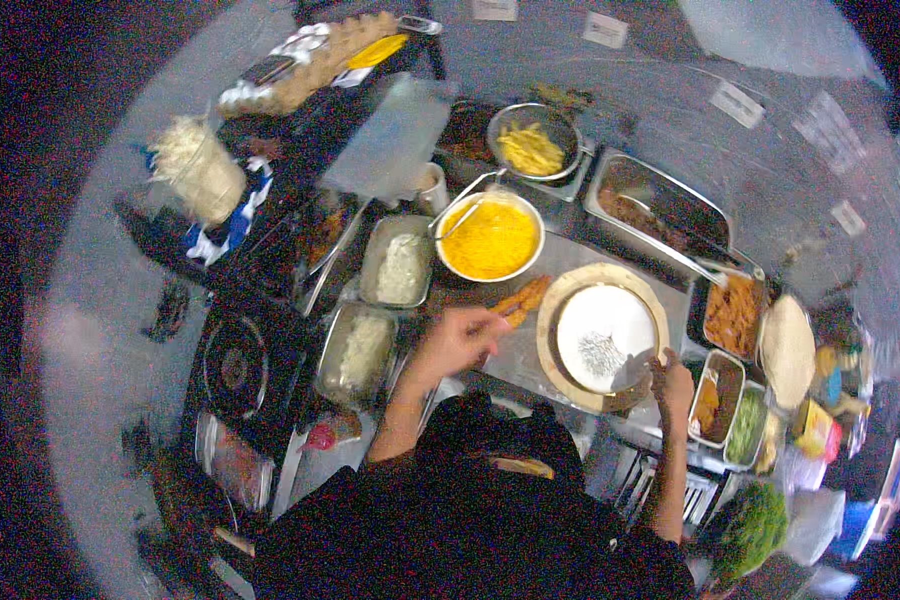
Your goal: The person assembles a wrap by placing a tortilla on the counter, adding yellow rice, cooked meat, and sliced mushrooms. They use tongs to transfer ingredients from metal containers and arrange them on the tortilla.
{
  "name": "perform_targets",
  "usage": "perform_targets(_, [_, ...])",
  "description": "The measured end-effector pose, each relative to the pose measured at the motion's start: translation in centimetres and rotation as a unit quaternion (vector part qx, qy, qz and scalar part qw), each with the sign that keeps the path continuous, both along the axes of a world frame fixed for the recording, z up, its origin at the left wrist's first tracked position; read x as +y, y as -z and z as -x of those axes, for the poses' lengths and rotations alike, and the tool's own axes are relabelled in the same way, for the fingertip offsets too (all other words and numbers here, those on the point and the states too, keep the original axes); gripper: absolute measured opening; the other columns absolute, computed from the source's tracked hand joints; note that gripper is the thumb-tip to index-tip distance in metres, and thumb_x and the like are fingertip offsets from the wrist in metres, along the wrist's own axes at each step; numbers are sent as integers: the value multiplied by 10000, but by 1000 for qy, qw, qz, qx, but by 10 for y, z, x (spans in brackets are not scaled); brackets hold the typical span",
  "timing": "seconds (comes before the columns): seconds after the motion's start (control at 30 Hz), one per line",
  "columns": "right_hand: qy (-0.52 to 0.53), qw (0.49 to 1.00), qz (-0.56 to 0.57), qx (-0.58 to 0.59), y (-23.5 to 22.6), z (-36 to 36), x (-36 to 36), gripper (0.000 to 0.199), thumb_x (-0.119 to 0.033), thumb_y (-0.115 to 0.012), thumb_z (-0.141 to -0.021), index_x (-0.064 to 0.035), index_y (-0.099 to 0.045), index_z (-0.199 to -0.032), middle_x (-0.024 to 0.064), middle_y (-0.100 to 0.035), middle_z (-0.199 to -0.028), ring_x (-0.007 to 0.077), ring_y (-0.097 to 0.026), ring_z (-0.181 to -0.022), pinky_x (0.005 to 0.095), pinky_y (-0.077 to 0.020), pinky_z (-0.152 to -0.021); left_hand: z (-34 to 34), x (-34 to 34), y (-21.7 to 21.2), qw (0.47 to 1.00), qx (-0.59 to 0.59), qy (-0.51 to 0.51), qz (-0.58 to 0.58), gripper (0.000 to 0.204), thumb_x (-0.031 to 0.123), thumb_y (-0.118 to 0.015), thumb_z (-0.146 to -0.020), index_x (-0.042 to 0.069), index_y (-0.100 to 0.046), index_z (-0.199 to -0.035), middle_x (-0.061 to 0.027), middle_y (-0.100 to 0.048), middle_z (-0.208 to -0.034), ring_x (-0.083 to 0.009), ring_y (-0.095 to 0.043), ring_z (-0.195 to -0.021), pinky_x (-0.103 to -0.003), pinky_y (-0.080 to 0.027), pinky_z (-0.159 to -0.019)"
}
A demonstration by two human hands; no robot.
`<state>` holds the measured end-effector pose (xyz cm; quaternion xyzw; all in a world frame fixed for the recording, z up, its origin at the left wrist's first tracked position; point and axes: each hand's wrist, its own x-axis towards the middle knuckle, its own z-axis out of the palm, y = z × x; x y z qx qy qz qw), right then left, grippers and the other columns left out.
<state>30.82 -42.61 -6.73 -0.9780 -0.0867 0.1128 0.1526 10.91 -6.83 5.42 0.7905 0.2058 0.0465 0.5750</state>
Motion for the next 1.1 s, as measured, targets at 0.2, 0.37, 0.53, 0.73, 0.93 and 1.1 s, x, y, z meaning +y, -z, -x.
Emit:
perform_targets(0.2, [-132, 985, -59, -93, -68, -3, 66, 342, -269, -638, -877, -95, -617, -1170, 201, -681, -889, 369, -667, -794, 458, -513, -679, 20, 73, -16, 855, 24, -334, -396, 243, 195, -490, -942, 39, -663, -1013, -222, -637, -948, -425, -621, -842, -504, -482, -736])
perform_targets(0.37, [-183, 979, -72, -54, -94, -4, 107, 291, -238, -662, -861, -122, -642, -1127, 184, -688, -903, 350, -676, -799, 441, -521, -678, 24, 109, 13, 830, 71, -355, -424, 197, 98, -520, -885, 44, -648, -1025, -234, -613, -1014, -431, -600, -930, -512, -476, -754])
perform_targets(0.53, [-307, 936, -170, 14, -133, 19, 160, 330, -158, -650, -854, -118, -639, -1181, 172, -697, -892, 318, -685, -789, 403, -533, -706, 53, 87, 22, 699, -75, -525, -479, 221, 23, -581, -802, 51, -584, -1021, -177, -542, -940, -375, -511, -939, -469, -418, -804])
perform_targets(0.73, [-516, 817, -253, 44, -155, 54, 293, 373, -40, -560, -790, -54, -639, -1155, 216, -668, -1017, 366, -654, -936, 432, -524, -810, 89, 72, 26, 574, -44, -647, -500, 247, 74, -585, -825, 15, -544, -1061, -214, -425, -1161, -346, -444, -1062, -460, -394, -896])
perform_targets(0.93, [-638, 759, -108, -75, -141, 88, 473, 309, -82, -551, -811, -68, -663, -1098, 222, -645, -985, 376, -620, -955, 459, -504, -816, 107, 83, 27, 648, -87, -638, -407, 261, 102, -601, -886, -10, -513, -1105, -184, -427, -1195, -312, -484, -1070, -397, -440, -873])
perform_targets(1.1, [-764, 616, -107, -162, -96, 79, 569, 401, -80, -540, -827, -214, -658, -1186, 158, -652, -1129, 300, -561, -1148, 423, -499, -908, 103, 89, 23, 691, -179, -646, -272, 216, 71, -629, -888, -29, -531, -1052, -128, -563, -1018, -231, -567, -925, -321, -463, -831])
